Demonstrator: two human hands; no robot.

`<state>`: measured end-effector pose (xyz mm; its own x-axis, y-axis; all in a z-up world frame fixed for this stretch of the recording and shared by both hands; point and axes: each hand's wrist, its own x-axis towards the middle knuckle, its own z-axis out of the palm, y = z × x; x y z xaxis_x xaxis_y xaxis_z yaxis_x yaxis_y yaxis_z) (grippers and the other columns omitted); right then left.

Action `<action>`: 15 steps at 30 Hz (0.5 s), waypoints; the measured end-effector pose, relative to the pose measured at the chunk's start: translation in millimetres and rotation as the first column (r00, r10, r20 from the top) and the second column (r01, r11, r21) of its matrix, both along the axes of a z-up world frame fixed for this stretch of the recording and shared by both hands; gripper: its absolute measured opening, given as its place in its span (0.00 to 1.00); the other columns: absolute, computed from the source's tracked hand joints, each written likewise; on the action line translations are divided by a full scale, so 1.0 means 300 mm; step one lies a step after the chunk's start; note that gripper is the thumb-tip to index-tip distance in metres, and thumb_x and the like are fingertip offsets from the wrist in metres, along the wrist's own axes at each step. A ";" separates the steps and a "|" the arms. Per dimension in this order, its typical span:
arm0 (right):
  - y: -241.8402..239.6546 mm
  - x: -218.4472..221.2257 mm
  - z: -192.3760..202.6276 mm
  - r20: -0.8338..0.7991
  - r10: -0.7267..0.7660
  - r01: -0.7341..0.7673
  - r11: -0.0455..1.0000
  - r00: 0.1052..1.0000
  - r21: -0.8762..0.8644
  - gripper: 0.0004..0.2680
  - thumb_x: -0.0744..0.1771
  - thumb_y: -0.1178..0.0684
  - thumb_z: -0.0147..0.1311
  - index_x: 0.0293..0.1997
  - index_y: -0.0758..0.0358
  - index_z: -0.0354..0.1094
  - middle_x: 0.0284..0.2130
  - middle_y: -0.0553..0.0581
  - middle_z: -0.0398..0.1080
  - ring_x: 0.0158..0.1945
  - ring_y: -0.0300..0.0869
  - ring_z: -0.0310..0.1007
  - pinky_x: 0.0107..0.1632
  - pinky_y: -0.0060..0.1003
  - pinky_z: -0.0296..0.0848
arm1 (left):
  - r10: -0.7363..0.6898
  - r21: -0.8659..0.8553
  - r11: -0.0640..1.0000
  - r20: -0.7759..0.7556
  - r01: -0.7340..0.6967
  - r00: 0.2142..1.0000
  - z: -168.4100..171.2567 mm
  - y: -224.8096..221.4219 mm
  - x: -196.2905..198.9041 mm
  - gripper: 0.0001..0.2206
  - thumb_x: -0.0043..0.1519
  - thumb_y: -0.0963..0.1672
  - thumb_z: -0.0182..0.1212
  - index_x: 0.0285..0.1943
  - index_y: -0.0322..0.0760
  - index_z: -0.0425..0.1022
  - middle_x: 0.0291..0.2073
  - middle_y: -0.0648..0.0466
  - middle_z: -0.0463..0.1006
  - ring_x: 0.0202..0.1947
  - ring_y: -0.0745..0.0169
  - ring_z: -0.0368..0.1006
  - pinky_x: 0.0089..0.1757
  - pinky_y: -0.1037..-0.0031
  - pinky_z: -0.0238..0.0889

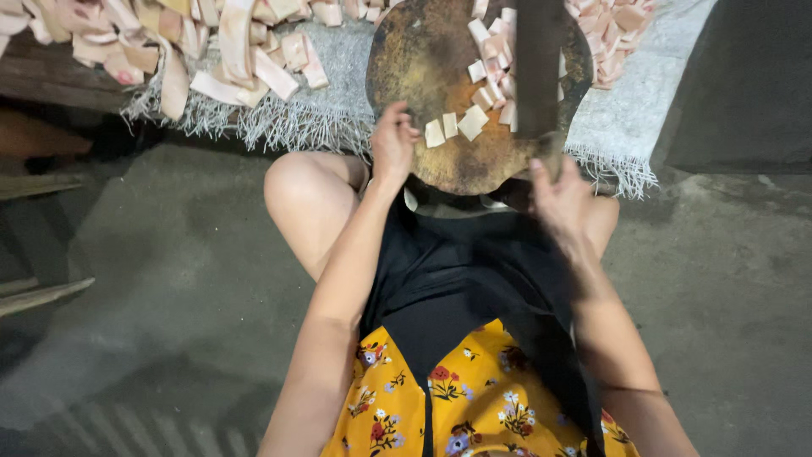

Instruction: The person sits on the floor and uses a large knife to chop strips of pale food into small cubes on a round wooden cutting board. The chopped pieces accumulate on the board as the person continues cutting.

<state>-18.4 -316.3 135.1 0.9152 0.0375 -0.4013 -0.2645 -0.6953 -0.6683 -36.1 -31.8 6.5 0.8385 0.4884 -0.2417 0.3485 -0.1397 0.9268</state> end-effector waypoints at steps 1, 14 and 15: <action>-0.031 0.010 0.004 0.045 0.022 -0.015 0.990 0.999 -0.138 0.17 0.71 0.40 0.51 0.57 0.66 0.63 0.25 0.64 0.75 0.27 0.51 0.77 0.32 0.44 0.75 | 0.068 -0.042 0.997 0.048 -0.066 0.997 0.009 0.011 -0.001 0.17 0.65 0.37 0.48 0.64 0.34 0.68 0.48 0.44 0.76 0.38 0.61 0.79 0.40 0.68 0.76; -0.066 0.063 -0.049 -0.042 -0.109 0.091 0.947 0.993 -0.308 0.15 0.71 0.44 0.50 0.50 0.71 0.64 0.30 0.77 0.74 0.35 0.69 0.78 0.41 0.56 0.74 | -0.164 0.665 0.680 -0.273 0.309 0.948 -0.008 -0.505 0.174 0.53 0.50 0.62 0.66 0.79 0.53 0.35 0.77 0.37 0.34 0.74 0.13 0.30 0.64 0.23 0.27; -0.049 0.076 -0.065 -0.079 -0.178 0.158 0.965 0.981 -0.210 0.15 0.70 0.45 0.50 0.50 0.71 0.63 0.30 0.77 0.74 0.34 0.68 0.79 0.38 0.56 0.75 | -0.168 0.681 0.663 -0.268 0.310 0.949 -0.037 -0.519 0.217 0.53 0.51 0.62 0.65 0.81 0.55 0.35 0.79 0.39 0.34 0.76 0.15 0.31 0.65 0.23 0.28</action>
<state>4.5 -331.2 115.6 0.8579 -0.2039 -0.4716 -0.4452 -0.7532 -0.4842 29.0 -187.5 -4.7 0.9317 0.3589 -0.0564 0.3455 -0.8273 0.4429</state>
